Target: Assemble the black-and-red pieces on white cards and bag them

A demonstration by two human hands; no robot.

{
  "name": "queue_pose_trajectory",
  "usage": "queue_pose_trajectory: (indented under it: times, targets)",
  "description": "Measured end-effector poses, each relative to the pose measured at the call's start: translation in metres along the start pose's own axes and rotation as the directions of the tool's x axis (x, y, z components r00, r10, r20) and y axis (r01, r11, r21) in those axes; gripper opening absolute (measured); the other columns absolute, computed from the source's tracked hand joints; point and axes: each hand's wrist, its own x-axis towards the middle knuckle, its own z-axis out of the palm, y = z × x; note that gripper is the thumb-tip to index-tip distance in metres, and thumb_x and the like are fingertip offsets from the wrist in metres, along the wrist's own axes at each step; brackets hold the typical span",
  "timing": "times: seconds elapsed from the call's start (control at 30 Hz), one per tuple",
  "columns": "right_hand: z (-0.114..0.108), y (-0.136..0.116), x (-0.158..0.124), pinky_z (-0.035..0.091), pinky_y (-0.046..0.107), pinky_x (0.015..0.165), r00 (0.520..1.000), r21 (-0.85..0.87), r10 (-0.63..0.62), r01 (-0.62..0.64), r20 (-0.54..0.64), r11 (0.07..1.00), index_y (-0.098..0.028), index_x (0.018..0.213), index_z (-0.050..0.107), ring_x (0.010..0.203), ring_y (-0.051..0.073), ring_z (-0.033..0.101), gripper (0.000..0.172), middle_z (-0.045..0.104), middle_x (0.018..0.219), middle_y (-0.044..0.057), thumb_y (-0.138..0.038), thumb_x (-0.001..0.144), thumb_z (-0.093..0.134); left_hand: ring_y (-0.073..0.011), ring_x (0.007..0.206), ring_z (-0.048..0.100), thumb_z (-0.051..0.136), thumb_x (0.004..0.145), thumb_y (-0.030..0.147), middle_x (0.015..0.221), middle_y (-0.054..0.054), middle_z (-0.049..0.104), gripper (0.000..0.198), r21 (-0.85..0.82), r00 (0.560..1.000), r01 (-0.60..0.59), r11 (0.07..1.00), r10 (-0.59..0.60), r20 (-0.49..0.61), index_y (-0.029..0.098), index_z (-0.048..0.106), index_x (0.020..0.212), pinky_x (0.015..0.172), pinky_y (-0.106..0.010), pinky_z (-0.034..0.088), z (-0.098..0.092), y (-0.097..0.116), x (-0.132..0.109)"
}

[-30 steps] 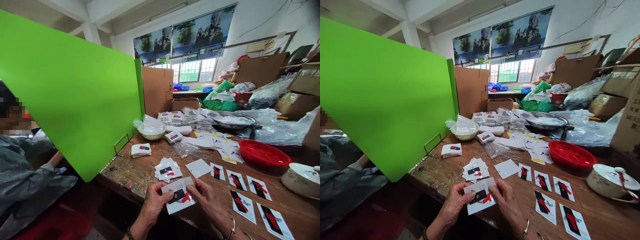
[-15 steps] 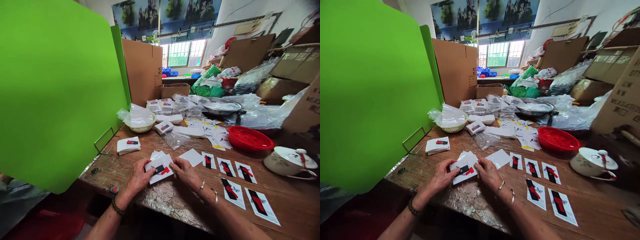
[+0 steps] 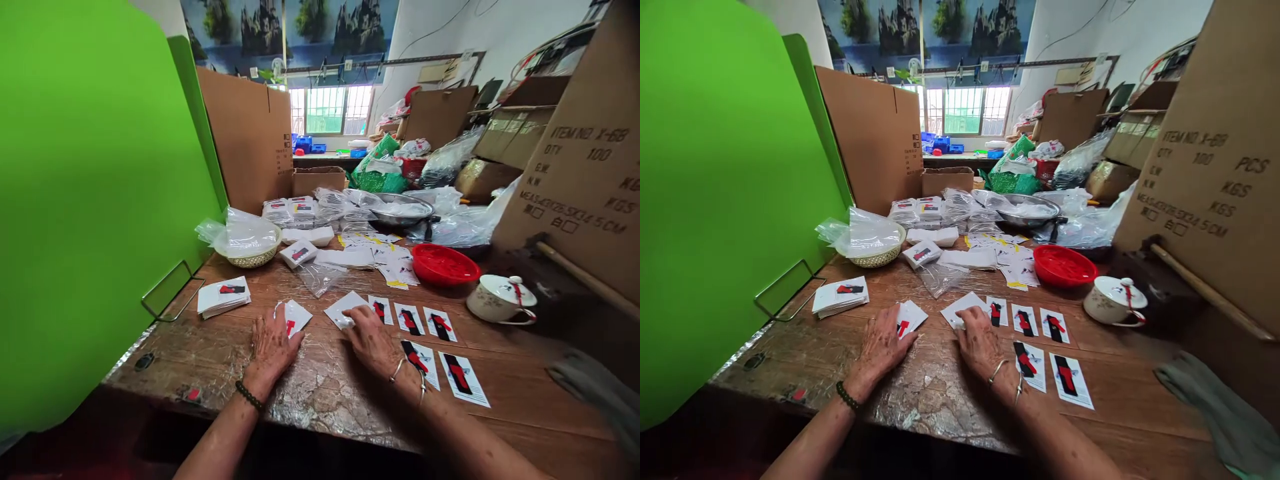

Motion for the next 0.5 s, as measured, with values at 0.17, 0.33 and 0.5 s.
queue_pose_trajectory:
  times: [0.17,0.33,0.5]
  targets:
    - [0.009,0.002,0.012,0.04,0.04,0.091,1.0,-0.245,0.015,-0.009,0.022,0.97,-0.016,0.099,0.065,0.103,0.028,0.05,0.02,0.061,0.108,0.014,-0.03,0.085,0.064,-0.0336,0.11,0.054,0.056,0.079,0.026,0.116,-0.018,0.061,0.051,-0.041,0.998,0.06,0.997,-0.061,-0.031,0.011,0.051,0.127,0.094,-0.045,0.039,0.002,0.0,0.014]
    - [0.032,-0.006,0.006,0.039,0.035,0.087,0.996,-0.331,-0.043,0.065,0.073,0.942,-0.017,0.092,0.064,0.095,0.025,0.05,0.016,0.063,0.099,0.013,-0.011,0.09,0.049,-0.034,0.115,0.053,0.066,0.072,0.029,0.121,-0.017,0.06,0.052,-0.113,0.997,0.031,0.993,-0.038,-0.063,0.016,0.056,0.121,0.098,-0.046,0.039,-0.003,-0.004,0.019]
    - [0.021,-0.003,-0.002,0.04,0.033,0.081,0.995,-0.229,-0.096,0.095,0.003,0.969,-0.018,0.088,0.062,0.088,0.023,0.054,0.03,0.064,0.094,0.01,0.001,0.085,0.039,-0.0301,0.109,0.058,0.067,0.072,0.027,0.108,-0.012,0.064,0.026,-0.473,0.956,-0.046,0.88,-0.099,-0.276,0.019,0.066,0.097,0.098,-0.046,0.044,0.0,0.013,-0.006]
